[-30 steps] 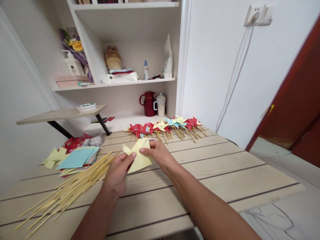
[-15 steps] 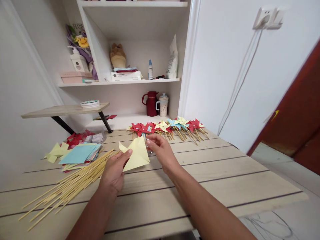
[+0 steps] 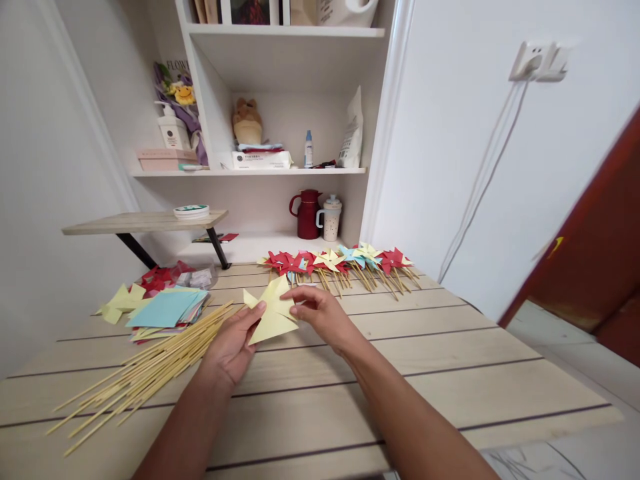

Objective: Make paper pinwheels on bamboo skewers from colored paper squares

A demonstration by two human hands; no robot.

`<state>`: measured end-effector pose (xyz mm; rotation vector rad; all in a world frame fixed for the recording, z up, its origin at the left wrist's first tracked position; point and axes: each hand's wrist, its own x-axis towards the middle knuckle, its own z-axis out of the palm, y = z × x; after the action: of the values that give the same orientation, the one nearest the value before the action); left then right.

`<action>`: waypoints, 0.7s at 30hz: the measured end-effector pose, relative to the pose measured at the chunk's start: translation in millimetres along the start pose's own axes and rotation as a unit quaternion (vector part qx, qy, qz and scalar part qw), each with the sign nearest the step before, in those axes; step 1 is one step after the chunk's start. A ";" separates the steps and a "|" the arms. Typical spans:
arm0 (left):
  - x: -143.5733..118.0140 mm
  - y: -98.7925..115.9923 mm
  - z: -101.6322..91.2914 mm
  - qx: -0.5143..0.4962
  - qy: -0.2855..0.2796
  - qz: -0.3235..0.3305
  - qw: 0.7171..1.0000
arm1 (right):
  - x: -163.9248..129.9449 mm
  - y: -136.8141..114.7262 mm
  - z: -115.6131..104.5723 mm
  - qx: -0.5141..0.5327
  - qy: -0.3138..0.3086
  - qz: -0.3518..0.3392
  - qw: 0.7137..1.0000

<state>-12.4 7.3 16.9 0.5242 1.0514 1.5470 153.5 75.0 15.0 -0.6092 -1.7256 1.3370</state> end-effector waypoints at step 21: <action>-4.8 -5.9 5.0 0.059 -0.039 0.087 0.994 | 0.4 -3.3 3.6 -0.053 0.003 -0.031 0.998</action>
<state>-4.0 4.2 15.4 0.7695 1.0653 1.6086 150.6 72.4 18.0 -0.6127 -1.8057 1.2053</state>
